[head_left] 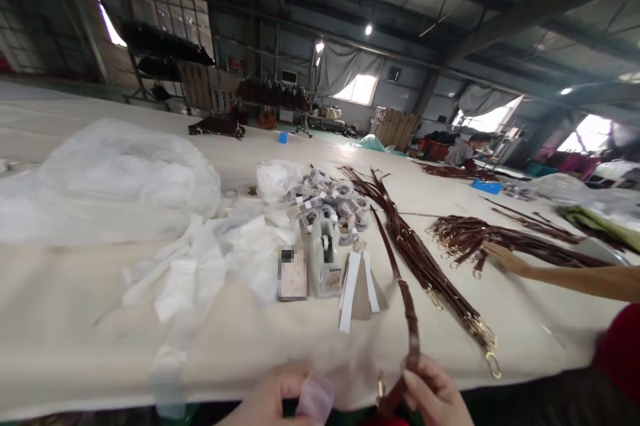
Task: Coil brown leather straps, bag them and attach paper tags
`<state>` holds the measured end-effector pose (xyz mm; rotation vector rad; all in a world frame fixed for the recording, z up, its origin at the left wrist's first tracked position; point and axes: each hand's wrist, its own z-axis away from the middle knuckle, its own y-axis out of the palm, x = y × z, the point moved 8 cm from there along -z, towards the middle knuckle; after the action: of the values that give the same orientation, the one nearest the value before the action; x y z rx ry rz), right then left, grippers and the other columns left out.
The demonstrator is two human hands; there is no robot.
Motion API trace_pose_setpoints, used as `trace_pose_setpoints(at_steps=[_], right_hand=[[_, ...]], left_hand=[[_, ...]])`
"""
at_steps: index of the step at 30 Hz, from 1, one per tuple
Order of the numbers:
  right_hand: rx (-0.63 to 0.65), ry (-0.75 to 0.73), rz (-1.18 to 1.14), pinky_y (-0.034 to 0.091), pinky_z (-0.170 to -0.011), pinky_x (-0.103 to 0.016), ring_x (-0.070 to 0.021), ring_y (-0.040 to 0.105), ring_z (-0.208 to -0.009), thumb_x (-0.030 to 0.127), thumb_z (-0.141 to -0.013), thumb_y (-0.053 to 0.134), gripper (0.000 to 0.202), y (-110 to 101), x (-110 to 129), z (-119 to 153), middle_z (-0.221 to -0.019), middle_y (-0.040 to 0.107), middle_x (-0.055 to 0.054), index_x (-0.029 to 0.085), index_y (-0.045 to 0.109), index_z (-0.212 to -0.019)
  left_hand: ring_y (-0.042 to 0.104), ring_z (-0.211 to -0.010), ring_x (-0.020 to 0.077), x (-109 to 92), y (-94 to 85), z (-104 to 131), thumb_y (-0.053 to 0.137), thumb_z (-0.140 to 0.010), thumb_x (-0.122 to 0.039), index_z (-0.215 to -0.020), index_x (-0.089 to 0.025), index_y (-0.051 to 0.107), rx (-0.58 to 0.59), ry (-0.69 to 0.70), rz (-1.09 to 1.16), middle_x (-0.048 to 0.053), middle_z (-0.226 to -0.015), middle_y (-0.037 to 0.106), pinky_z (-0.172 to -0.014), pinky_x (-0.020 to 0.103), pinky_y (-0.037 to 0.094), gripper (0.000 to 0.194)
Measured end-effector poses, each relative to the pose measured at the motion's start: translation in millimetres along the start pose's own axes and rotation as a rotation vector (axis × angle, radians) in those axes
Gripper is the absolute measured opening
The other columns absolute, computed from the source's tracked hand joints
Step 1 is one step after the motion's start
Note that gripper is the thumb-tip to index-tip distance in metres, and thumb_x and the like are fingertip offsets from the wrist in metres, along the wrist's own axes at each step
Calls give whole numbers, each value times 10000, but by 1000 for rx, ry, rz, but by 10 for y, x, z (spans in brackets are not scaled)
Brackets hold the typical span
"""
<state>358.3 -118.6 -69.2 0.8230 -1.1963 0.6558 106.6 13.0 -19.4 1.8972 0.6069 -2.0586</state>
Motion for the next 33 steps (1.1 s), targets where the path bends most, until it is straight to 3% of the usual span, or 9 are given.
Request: trace_pose_setpoints(at_steps=[3,6,9,11,15,19,24,28,33], right_hand=[[193,-43,219,520,-613,-283,-171,623,-600,393,-733,821,198,637,-334,252,-649,704,-40,198,783,-738],[244,-157,356,528,-700,-305,-208,649,-701,380,-740,802,176,1112,-431,451,-727,724,-54,213,781,-690],[391,-125,466,524,-758,-319,-223,656,-775,362,-785,760,158,1360,-459,560,-826,739,-73,217,799,-737],[438,-13,431,506,-711,-298,-193,629,-718,377,-798,747,183,1316,-448,548,-801,730,-68,203,803,-793],[215,237,55,321,-484,-199,-78,379,-489,499,-795,740,370,1009,-378,375,-556,543,34,174,773,-969],[359,389,-125,297,-490,-187,-62,409,-509,410,-652,884,403,1333,-435,344,-600,585,19,123,764,-909],[294,387,-236,335,-512,-187,-61,454,-511,357,-561,939,351,1592,-477,339,-561,589,35,137,707,-707],[258,397,-267,288,-466,-184,-48,389,-462,329,-532,946,376,1600,-431,365,-483,506,61,137,635,-618],[232,383,-159,333,-458,-195,-63,437,-447,386,-553,924,371,1531,-438,345,-495,556,49,151,651,-644]], left_hand=[[543,-1242,335,-18,193,-45,857,-631,-432,-779,-197,773,129,-8,-45,98,-1373,589,-1087,411,359,290],[644,-1018,288,67,356,-90,812,-671,-511,-797,-174,765,206,-6,55,98,-1096,708,-938,371,466,364],[622,-746,204,266,345,-100,729,-729,-603,-803,-146,724,106,-105,180,41,-800,691,-711,291,482,463],[586,-697,178,312,304,-67,693,-774,-570,-795,-141,695,62,-113,138,25,-762,662,-664,264,458,429],[544,-680,166,59,341,55,643,-827,-403,-706,-174,624,173,135,-167,19,-724,604,-665,252,433,260],[565,-746,190,-101,384,182,598,-826,-346,-715,-204,571,190,245,-274,28,-759,603,-739,270,451,182],[592,-826,212,-52,406,275,561,-845,-402,-726,-203,537,126,217,-235,52,-846,645,-803,293,463,233],[482,-651,162,-13,433,282,578,-797,-397,-636,-209,433,102,204,-221,-2,-652,499,-665,265,427,286],[540,-773,196,-21,435,262,636,-762,-452,-611,-200,462,112,209,-201,36,-808,569,-752,294,452,340]])
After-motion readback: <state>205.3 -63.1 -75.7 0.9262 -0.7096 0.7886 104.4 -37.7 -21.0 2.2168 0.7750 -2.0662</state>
